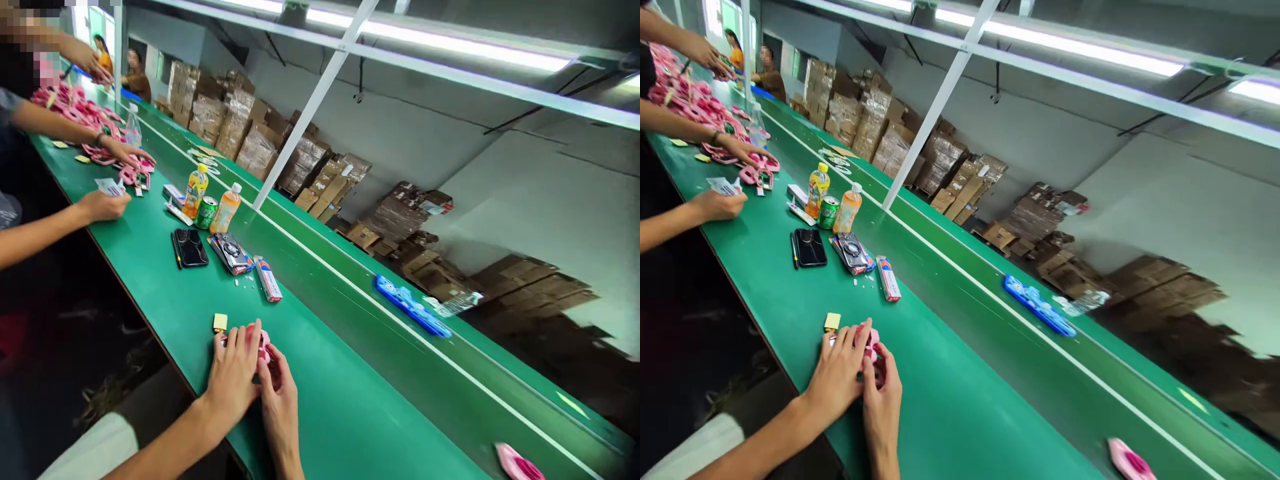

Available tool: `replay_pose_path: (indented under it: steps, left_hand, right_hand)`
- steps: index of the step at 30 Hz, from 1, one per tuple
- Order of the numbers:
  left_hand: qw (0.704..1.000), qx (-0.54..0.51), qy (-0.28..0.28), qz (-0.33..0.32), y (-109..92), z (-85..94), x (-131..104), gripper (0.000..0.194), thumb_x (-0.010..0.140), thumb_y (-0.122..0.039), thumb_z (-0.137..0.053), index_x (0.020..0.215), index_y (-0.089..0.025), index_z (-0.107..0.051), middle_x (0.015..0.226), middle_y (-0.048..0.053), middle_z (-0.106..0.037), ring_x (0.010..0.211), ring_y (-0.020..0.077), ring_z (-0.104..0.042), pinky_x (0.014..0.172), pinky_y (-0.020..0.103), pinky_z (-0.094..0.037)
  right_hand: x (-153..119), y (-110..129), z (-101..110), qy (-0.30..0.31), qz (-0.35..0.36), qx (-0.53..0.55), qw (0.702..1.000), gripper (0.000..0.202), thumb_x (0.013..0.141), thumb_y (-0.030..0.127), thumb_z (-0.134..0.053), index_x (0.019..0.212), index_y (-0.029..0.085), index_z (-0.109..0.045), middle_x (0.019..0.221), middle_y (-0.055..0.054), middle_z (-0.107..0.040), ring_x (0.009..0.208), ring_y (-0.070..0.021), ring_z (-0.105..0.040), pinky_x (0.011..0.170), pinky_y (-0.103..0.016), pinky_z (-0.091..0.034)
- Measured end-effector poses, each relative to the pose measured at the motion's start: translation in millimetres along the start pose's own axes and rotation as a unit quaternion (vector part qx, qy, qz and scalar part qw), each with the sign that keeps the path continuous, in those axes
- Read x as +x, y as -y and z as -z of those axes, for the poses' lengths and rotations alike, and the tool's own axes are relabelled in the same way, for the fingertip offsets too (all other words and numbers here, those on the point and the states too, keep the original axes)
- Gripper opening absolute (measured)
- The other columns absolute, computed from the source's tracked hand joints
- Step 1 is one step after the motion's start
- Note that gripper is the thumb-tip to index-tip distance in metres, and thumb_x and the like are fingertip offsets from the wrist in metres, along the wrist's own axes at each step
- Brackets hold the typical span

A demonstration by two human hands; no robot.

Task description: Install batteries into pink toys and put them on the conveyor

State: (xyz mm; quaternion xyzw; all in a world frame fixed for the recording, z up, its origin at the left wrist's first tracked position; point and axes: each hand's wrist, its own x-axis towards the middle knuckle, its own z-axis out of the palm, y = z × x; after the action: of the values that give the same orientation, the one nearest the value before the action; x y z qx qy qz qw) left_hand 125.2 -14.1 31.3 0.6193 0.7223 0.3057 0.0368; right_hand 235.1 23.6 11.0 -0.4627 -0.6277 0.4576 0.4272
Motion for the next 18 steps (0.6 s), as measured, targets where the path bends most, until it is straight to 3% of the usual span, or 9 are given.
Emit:
replay_pose_path:
  steps: [3,6,8,10,11,14,16,18]
  left_hand:
    - [0.998,-0.053,-0.03,-0.028,2,8.6,-19,0.074,0.09,-0.039,-0.06,0.157,-0.023,-0.031,0.154,0.016,-0.046,0.139,0.0364,-0.043,0.106,0.052,-0.042]
    - [0.991,-0.129,-0.03,-0.037,43,28.6,-9,0.049,0.101,-0.028,-0.039,0.15,-0.025,-0.041,0.141,0.011,-0.056,0.13,0.0274,-0.05,0.108,0.043,-0.042]
    - [0.99,-0.123,0.052,-0.041,76,38.2,13,0.043,0.101,-0.025,-0.035,0.14,-0.02,-0.052,0.128,0.011,-0.06,0.12,0.0274,-0.053,0.105,0.045,-0.041]
    - [0.98,-0.113,0.147,-0.07,99,42.4,39,0.038,0.094,-0.039,-0.055,0.127,-0.019,-0.06,0.12,0.011,-0.06,0.113,0.0305,-0.052,0.1,0.046,-0.041]
    - [0.971,-0.122,0.184,-0.093,105,43.2,50,0.039,0.087,-0.043,-0.065,0.119,-0.02,-0.062,0.116,0.01,-0.059,0.111,0.0313,-0.051,0.098,0.046,-0.04]
    - [0.952,-0.163,0.221,-0.133,107,44.1,66,0.038,0.073,-0.044,-0.078,0.097,-0.021,-0.062,0.107,0.007,-0.06,0.106,0.0304,-0.052,0.095,0.043,-0.037]
    - [0.952,-0.188,0.205,-0.129,101,43.9,65,0.033,0.073,-0.041,-0.077,0.092,-0.021,-0.058,0.106,0.006,-0.062,0.105,0.0288,-0.053,0.093,0.041,-0.038]
    - [0.948,-0.231,0.187,-0.111,96,41.9,59,0.028,0.078,-0.037,-0.069,0.096,-0.022,-0.054,0.104,0.005,-0.064,0.101,0.0264,-0.057,0.089,0.037,-0.04]
  right_hand:
    - [-10,-1,30,-0.034,-0.037,-0.017,0.999,0.054,0.084,0.064,-0.064,0.114,0.019,-0.068,0.121,-0.011,-0.071,0.113,-0.0265,-0.066,0.098,-0.037,-0.054]
    - [-22,4,51,-0.061,-0.051,-0.063,0.995,0.062,0.08,0.068,-0.065,0.117,0.018,-0.067,0.123,-0.013,-0.07,0.113,-0.0281,-0.065,0.096,-0.039,-0.054]
    - [-28,16,52,-0.152,-0.024,-0.121,0.981,0.064,0.081,0.067,-0.064,0.121,0.018,-0.064,0.126,-0.014,-0.068,0.11,-0.0275,-0.066,0.092,-0.038,-0.055]
    - [-25,32,39,-0.232,0.038,-0.171,0.957,0.055,0.086,0.063,-0.06,0.118,0.018,-0.064,0.121,-0.013,-0.068,0.103,-0.025,-0.066,0.088,-0.037,-0.054]
    - [-20,41,28,-0.235,0.071,-0.187,0.951,0.049,0.089,0.059,-0.058,0.116,0.018,-0.064,0.115,-0.012,-0.069,0.098,-0.0235,-0.067,0.086,-0.036,-0.054]
    - [7,63,-13,-0.104,0.119,-0.222,0.962,0.037,0.092,0.047,-0.054,0.114,0.02,-0.065,0.109,-0.011,-0.071,0.091,-0.0229,-0.066,0.08,-0.035,-0.054]
    - [29,68,-37,-0.013,0.106,-0.245,0.963,0.029,0.084,0.036,-0.06,0.106,0.02,-0.069,0.106,-0.013,-0.072,0.09,-0.026,-0.067,0.078,-0.037,-0.053]
    - [47,66,-53,0.041,0.092,-0.248,0.964,0.02,0.075,0.027,-0.06,0.092,0.021,-0.07,0.091,-0.011,-0.075,0.08,-0.0262,-0.068,0.071,-0.036,-0.053]
